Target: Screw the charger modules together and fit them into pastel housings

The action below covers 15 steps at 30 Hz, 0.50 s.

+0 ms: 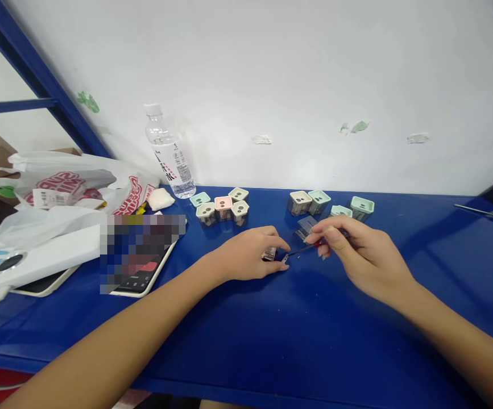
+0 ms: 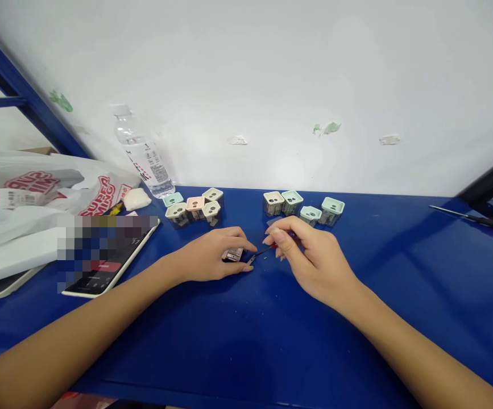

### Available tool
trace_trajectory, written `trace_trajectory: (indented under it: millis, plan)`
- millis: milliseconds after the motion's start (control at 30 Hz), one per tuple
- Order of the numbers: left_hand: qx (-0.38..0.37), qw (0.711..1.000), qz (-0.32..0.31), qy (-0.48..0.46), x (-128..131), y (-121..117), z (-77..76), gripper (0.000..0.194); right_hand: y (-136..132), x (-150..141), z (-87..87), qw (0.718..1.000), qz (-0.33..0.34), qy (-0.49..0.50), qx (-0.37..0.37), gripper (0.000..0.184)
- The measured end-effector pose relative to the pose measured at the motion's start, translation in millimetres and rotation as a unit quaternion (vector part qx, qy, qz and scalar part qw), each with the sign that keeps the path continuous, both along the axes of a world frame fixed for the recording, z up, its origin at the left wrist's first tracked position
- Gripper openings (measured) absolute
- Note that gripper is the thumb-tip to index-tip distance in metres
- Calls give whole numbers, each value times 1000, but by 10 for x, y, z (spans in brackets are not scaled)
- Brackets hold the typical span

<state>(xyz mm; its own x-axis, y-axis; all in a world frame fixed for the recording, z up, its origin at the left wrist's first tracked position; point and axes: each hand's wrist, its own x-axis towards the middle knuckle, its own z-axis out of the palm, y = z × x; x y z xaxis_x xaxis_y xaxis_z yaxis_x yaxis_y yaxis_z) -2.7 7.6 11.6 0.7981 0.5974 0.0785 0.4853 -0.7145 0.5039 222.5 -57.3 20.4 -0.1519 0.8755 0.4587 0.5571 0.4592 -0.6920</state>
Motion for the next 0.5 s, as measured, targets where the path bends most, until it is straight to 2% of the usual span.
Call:
trace_trajectory:
  millis: [300,500]
  plan:
    - [16,1000,-7,-14,-6,-5,-24,27,-32,-15,13,999,0,46,2,29]
    - [20,1000,0,-18,11,-10,-44,14,-30,-12,-7,998,8,60,8,26]
